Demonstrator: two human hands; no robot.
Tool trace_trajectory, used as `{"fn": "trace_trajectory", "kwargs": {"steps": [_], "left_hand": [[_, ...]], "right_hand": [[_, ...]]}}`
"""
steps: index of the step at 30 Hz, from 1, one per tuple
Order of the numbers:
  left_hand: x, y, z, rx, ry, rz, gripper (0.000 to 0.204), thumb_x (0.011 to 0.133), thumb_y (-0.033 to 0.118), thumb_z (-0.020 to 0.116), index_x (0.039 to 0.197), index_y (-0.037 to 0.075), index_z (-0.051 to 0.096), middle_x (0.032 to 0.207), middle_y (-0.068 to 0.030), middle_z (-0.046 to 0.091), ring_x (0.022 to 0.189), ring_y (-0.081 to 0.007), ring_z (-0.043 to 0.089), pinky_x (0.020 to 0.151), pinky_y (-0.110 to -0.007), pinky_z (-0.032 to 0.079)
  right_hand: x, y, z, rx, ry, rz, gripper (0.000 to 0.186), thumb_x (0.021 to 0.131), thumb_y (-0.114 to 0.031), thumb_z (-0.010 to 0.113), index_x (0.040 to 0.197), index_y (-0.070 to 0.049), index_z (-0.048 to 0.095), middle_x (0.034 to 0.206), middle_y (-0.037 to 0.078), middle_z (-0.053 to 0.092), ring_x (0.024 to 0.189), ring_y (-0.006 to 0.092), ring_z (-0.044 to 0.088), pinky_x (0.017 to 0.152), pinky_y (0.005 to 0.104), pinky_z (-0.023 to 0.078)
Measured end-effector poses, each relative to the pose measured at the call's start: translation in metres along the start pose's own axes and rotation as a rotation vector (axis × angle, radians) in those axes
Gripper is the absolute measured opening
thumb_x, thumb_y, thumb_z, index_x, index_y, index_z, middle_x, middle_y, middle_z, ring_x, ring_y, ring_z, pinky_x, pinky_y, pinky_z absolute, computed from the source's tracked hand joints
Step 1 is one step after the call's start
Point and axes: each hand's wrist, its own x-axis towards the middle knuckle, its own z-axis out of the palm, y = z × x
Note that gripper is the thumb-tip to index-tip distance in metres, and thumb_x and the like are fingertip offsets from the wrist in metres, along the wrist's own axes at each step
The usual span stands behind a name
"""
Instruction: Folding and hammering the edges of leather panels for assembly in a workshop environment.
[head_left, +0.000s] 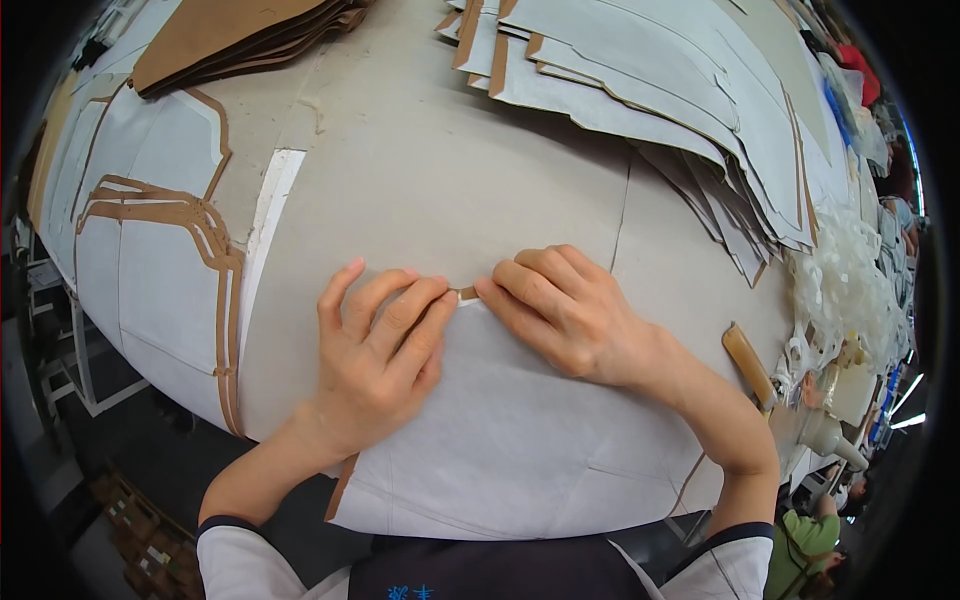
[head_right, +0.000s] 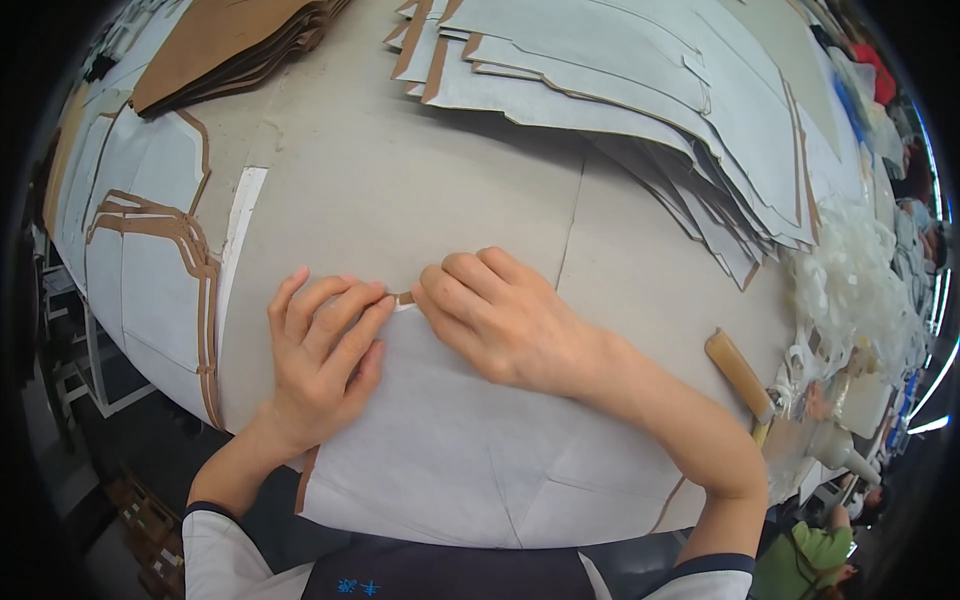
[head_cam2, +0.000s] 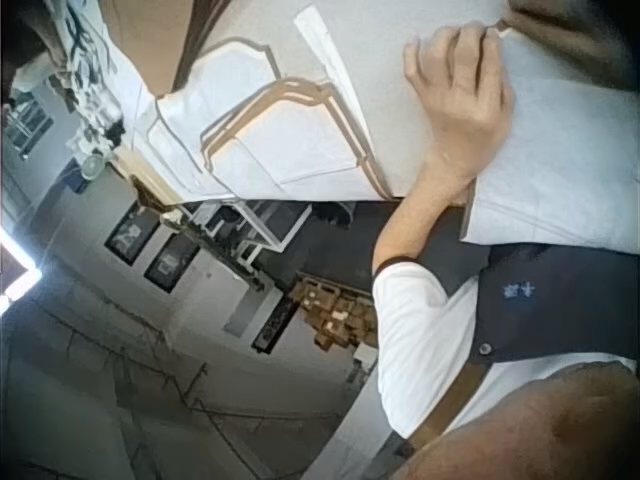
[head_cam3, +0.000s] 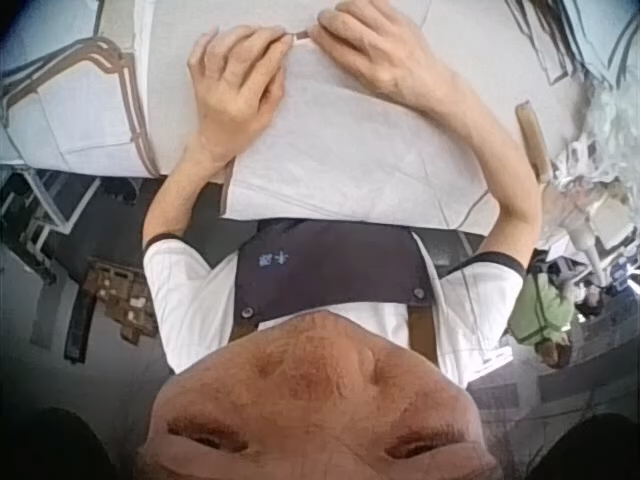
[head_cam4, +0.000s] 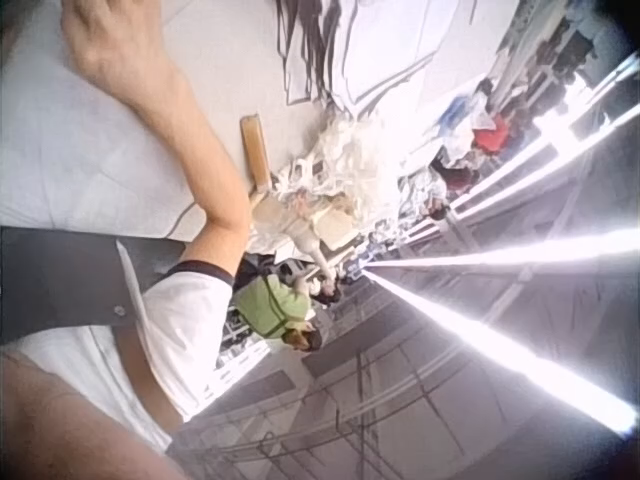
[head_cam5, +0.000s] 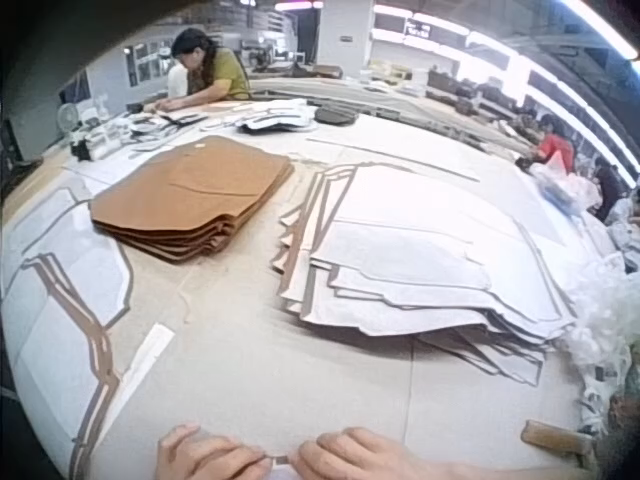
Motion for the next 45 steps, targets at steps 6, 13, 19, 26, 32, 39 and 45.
{"fn": "trace_trajectory", "kwargs": {"steps": [6, 13, 19, 26, 32, 39, 45], "left_hand": [[0.001, 0.001, 0.000, -0.020, 0.028, -0.026, 0.038, 0.077, 0.004, 0.074, 0.115, 0.002, 0.075, 0.125, -0.0065, 0.068, 0.120, -0.0256, 0.061, 0.116, -0.056, 0.034], [0.000, -0.001, -0.001, -0.065, 0.018, -0.024, 0.047, 0.077, 0.002, 0.073, 0.123, 0.002, 0.069, 0.127, -0.0091, 0.067, 0.122, -0.0289, 0.060, 0.116, -0.056, 0.033], [0.001, -0.001, -0.002, -0.086, -0.014, -0.020, 0.055, 0.079, 0.001, 0.070, 0.133, 0.002, 0.063, 0.131, -0.0118, 0.064, 0.125, -0.0331, 0.058, 0.117, -0.057, 0.032], [0.007, 0.001, -0.004, -0.112, -0.016, -0.034, 0.053, 0.078, 0.001, 0.069, 0.132, 0.000, 0.065, 0.126, -0.0129, 0.063, 0.122, -0.0335, 0.057, 0.117, -0.057, 0.033], [0.032, 0.004, -0.002, -0.218, -0.027, -0.009, 0.041, 0.084, 0.008, 0.076, 0.124, 0.003, 0.071, 0.120, -0.0120, 0.064, 0.114, -0.0317, 0.058, 0.104, -0.046, 0.042], [0.069, 0.000, 0.021, -0.379, -0.088, 0.062, 0.027, 0.085, 0.009, 0.077, 0.111, 0.008, 0.075, 0.109, -0.0067, 0.066, 0.107, -0.0260, 0.058, 0.097, -0.040, 0.044], [0.089, -0.005, 0.025, -0.478, -0.256, 0.146, 0.020, 0.084, 0.006, 0.078, 0.103, 0.008, 0.075, 0.103, -0.0066, 0.068, 0.103, -0.0267, 0.061, 0.095, -0.040, 0.045]], "right_hand": [[0.003, -0.002, 0.005, 0.031, 0.001, 0.025, 0.024, 0.082, -0.007, 0.074, 0.101, 0.007, 0.071, 0.110, 0.012, 0.062, 0.099, 0.0250, 0.062, 0.079, 0.0354, 0.050], [0.009, -0.012, 0.013, 0.054, -0.044, 0.042, 0.025, 0.077, -0.003, 0.071, 0.101, 0.004, 0.071, 0.115, 0.013, 0.061, 0.104, 0.0279, 0.060, 0.091, 0.0395, 0.049], [0.017, -0.003, -0.017, 0.514, -0.042, 0.508, 0.033, 0.084, 0.001, 0.069, 0.117, 0.002, 0.068, 0.114, 0.015, 0.061, 0.106, 0.0320, 0.061, 0.094, 0.0411, 0.049], [-0.016, -0.027, -0.048, 0.476, -0.034, 0.845, 0.029, 0.090, -0.002, 0.068, 0.119, 0.001, 0.068, 0.113, 0.016, 0.062, 0.106, 0.0337, 0.061, 0.091, 0.0420, 0.051], [-0.035, -0.046, -0.027, 0.238, 0.146, 0.864, 0.022, 0.088, -0.003, 0.073, 0.110, 0.000, 0.069, 0.105, 0.014, 0.064, 0.101, 0.0327, 0.060, 0.087, 0.0427, 0.050], [-0.029, -0.051, 0.002, 0.043, 0.284, 0.770, 0.016, 0.083, 0.001, 0.073, 0.097, -0.004, 0.068, 0.096, 0.010, 0.061, 0.091, 0.0306, 0.057, 0.080, 0.0424, 0.046], [-0.034, -0.055, 0.017, -0.011, 0.404, 0.741, 0.018, 0.081, 0.002, 0.071, 0.098, -0.004, 0.069, 0.098, 0.009, 0.061, 0.092, 0.0297, 0.057, 0.079, 0.0414, 0.045]]}}
